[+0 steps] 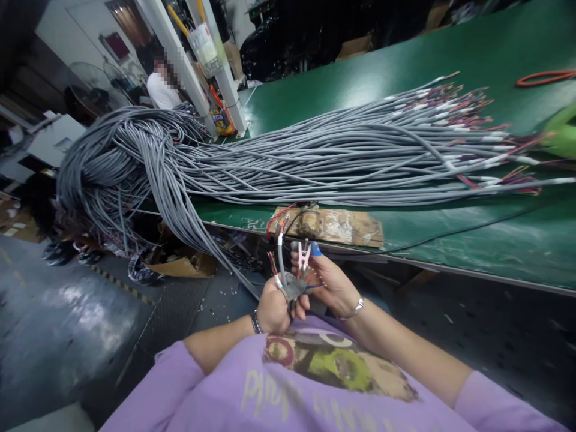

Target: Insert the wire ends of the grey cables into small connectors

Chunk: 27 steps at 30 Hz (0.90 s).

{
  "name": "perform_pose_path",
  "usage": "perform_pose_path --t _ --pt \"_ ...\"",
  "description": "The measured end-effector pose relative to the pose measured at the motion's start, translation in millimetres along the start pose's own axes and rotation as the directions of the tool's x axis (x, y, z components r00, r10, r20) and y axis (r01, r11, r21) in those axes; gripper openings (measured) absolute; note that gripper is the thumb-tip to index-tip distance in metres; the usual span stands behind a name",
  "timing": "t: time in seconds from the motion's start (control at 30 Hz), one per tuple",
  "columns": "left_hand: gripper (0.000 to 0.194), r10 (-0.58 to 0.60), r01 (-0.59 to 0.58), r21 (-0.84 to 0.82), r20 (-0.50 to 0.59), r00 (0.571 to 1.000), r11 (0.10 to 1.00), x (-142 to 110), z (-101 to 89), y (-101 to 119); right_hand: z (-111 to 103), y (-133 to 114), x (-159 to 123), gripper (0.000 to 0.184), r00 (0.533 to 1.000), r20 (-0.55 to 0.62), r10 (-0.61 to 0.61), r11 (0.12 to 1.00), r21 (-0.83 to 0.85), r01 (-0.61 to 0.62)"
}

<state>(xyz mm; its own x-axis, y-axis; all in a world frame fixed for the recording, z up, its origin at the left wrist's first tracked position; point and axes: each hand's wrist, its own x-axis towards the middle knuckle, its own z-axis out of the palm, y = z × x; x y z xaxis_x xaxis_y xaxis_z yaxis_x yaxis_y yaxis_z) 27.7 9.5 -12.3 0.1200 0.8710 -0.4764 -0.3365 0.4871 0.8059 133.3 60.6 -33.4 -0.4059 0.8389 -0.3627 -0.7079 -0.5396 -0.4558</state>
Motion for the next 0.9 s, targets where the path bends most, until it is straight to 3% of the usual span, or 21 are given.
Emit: perform_pose_path --t 0.33,0.5,0.73,0.9 --pt "0.05 -0.012 0.012 -0.005 0.008 1.0 1.0 -8 -3.5 7 0 -2 -2 0.03 0.996 0.093 -0.004 1.0 0.018 0.002" --pt "0.052 -0.004 0.004 0.015 -0.02 1.0 1.0 -14 -10.4 5 1 -5 -4 0.026 0.998 0.06 -0.03 1.0 -0.005 0.031" --pt "0.05 0.093 -0.094 -0.012 -0.083 0.992 0.996 -13 -9.6 1 2 -5 -8 0.038 0.996 -0.033 -0.079 0.992 -0.103 0.076" --pt "0.049 0.132 -0.134 -0.008 -0.089 0.987 0.991 -11 -6.0 2 1 -6 -10 0.036 0.998 0.015 -0.067 0.99 -0.121 0.068"
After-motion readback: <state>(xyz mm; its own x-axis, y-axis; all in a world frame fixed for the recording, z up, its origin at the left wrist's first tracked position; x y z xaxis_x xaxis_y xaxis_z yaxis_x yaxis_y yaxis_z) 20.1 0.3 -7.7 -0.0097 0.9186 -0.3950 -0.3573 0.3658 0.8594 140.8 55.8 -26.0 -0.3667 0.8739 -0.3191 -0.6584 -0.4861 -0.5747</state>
